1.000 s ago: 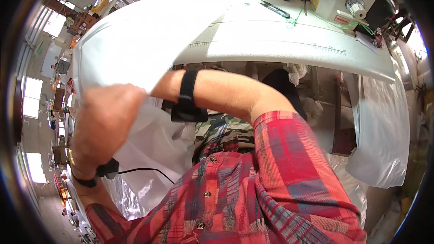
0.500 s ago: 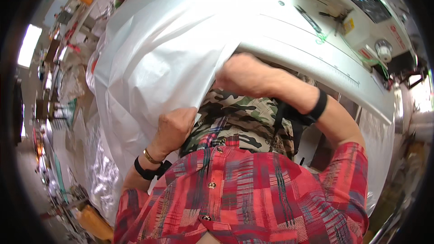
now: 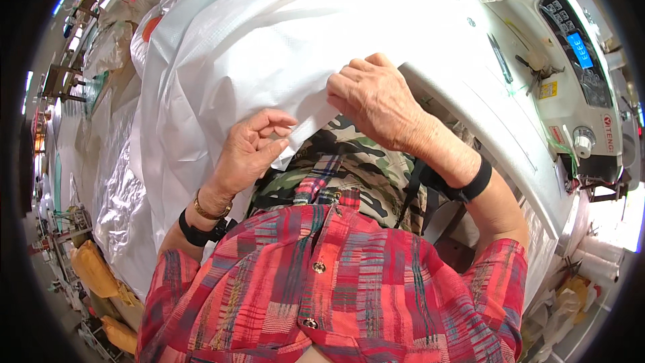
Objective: Sewing the edges of large white plastic/synthetic sheets using an industrial sewing machine on a factory floor.
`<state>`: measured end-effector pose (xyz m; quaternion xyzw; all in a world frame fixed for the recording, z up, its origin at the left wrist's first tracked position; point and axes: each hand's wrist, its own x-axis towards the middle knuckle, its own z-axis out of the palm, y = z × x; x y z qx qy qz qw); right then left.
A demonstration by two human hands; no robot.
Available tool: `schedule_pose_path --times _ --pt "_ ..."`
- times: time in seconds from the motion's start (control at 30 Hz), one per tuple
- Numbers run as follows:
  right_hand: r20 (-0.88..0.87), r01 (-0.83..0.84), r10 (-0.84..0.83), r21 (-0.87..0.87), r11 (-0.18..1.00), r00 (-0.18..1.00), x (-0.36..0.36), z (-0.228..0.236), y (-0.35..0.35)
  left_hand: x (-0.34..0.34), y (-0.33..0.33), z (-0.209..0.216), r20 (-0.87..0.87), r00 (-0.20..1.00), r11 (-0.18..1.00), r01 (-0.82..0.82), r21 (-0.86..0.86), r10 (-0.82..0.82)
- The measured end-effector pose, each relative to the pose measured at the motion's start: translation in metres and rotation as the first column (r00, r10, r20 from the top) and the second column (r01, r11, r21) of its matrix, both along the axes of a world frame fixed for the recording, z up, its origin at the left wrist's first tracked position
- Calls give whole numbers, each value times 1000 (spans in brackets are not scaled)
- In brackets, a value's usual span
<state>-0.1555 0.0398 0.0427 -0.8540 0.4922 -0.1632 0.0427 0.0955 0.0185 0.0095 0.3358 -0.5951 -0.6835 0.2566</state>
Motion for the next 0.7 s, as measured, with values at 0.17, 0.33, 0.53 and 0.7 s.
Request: schedule_pose_path --times 0.17,0.33,0.53,0.7 --pt "-54 43 -44 -18 999 998 8 -7 10 -7 1 1 30 999 997 35 -68 -33" --pt "-38 41 -47 -160 986 998 14 -9 16 -14 -1 -10 -86 996 877 -54 -477 15" --pt "-80 64 -82 -204 977 993 17 -13 17 -28 -2 -12 -24 990 777 -125 -616 140" --pt "-50 19 -30 -199 980 998 3 -12 9 -29 -6 -8 16 986 671 -102 -734 166"
